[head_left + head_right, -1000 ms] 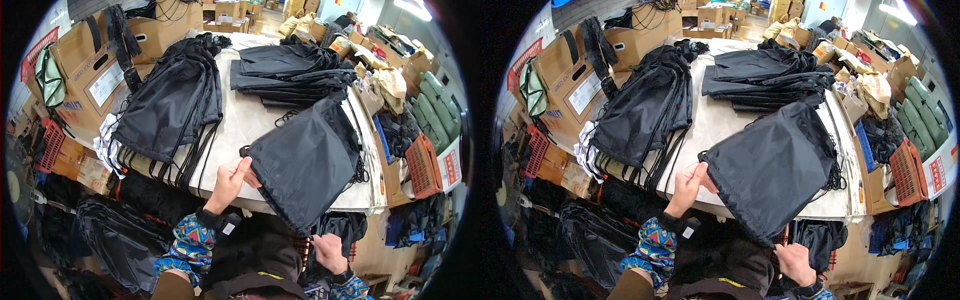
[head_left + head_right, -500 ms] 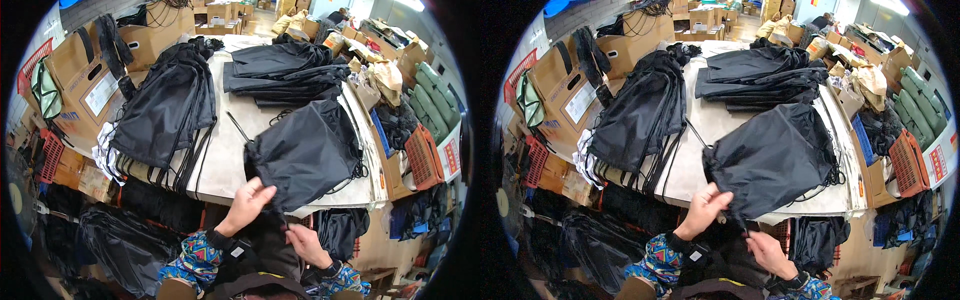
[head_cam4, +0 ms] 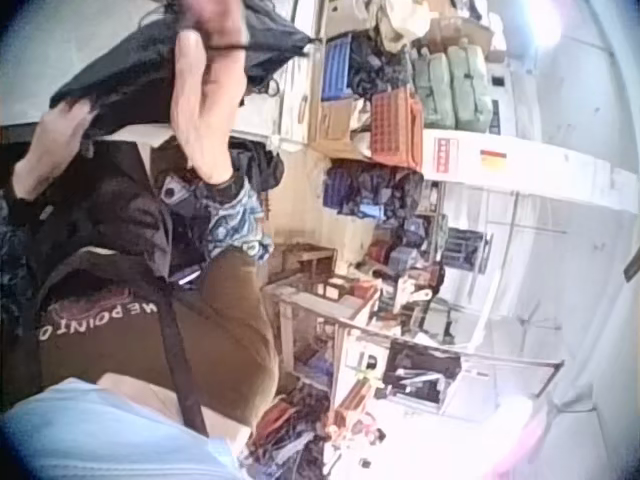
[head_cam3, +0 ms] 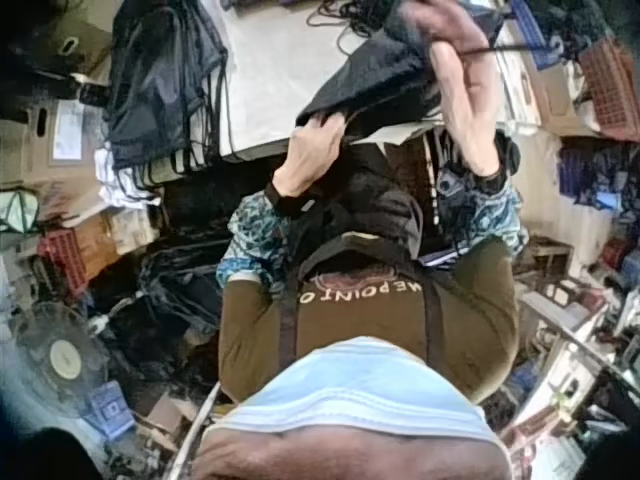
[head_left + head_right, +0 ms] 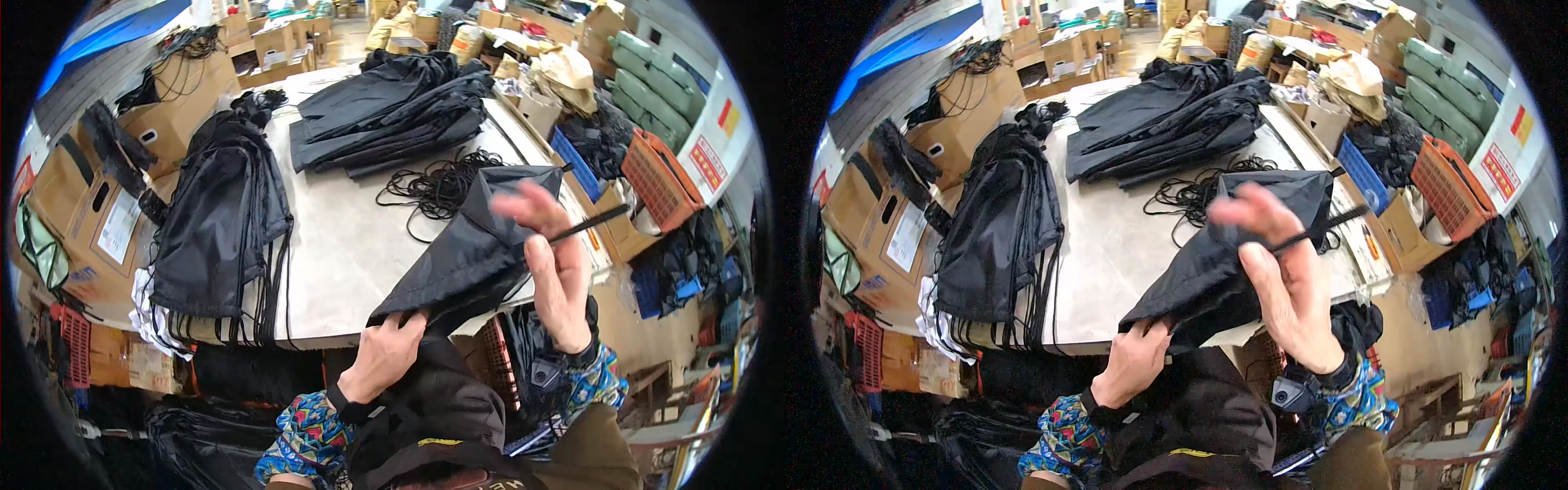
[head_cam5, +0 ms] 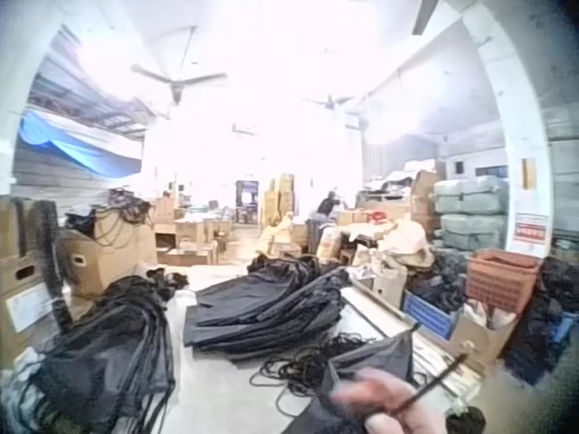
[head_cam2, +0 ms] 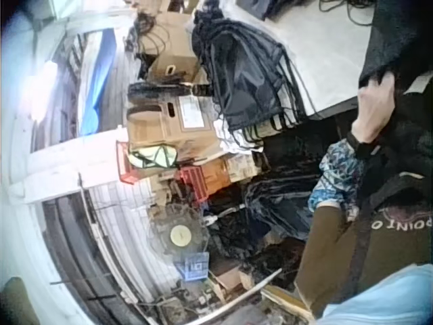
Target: The person threads black drawstrings through the hems of black fabric bags using a metal tool. They pull the strings through, adjust the tension, and place the finished bags on a pile on the table.
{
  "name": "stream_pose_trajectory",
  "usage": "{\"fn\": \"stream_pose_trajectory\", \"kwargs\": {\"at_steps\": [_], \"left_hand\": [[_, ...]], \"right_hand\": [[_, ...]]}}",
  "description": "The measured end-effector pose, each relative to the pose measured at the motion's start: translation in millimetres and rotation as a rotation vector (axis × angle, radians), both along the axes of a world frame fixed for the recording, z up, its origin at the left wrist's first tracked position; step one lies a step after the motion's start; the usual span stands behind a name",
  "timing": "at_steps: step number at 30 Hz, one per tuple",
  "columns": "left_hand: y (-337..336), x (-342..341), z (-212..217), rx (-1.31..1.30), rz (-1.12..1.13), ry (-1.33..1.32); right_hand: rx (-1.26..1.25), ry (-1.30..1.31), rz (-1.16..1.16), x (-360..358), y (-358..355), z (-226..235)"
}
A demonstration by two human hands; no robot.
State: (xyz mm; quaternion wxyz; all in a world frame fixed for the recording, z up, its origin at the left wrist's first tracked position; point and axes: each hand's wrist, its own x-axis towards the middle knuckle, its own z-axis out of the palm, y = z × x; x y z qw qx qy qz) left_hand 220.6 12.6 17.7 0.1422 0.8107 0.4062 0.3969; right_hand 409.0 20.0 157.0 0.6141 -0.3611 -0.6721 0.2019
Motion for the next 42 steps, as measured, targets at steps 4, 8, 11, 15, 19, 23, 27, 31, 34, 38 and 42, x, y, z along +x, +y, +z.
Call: {"fn": "stream_pose_trajectory", "kwargs": {"at_steps": [4, 8, 11, 15, 19, 23, 27, 31, 34, 38, 42], "left_hand": [[19.6, -34.1, -16.6, 0.165, 0.131, 0.264], [38.9, -107.0, -41.5, -0.021, 0.557, 0.260], [35.7, -75.6, -21.0, 0.053, 0.511, 0.063], [44.2, -12.8, 11.8, 0.372, 0.496, 0.126], [105.3, 29.2, 21.0, -0.021, 0.208, 0.067], [120.8, 27.6, 26.8, 0.022, 0.187, -0.557], [141.5, -14.7, 2.5, 0.153, 0.327, -0.788], [132.5, -60.4, 7.3, -0.108, 0.668, -1.037], [127.8, -73.7, 18.1, 0.074, 0.793, -1.171], [119.1, -131.1, 0.2, -0.059, 0.802, -1.431], [114.9, -114.8, -5.6, 0.037, 0.842, -1.235]], "right_hand": [[-0.163, -0.127, -0.280, 36.5, -10.7, 24.2], [0.386, 0.510, -0.586, 164.4, -27.6, 89.2], [0.321, 0.349, -0.316, 194.1, -60.9, 65.4], [0.227, 0.417, -0.212, 142.1, -51.7, 30.2], [0.390, 0.286, -0.422, 114.6, -45.9, 36.7], [0.727, -0.607, -0.904, 159.3, -54.5, 25.0], [0.032, -0.669, -0.734, 161.7, -46.4, -20.6], [-0.399, -0.681, -0.216, 162.0, -50.1, -27.8], [-0.214, -0.691, -0.542, 187.7, -37.1, -56.6], [-0.243, -0.581, -0.498, 213.7, -38.0, -60.1], [-0.335, -0.454, -0.195, 184.4, -44.7, -46.6]]}}
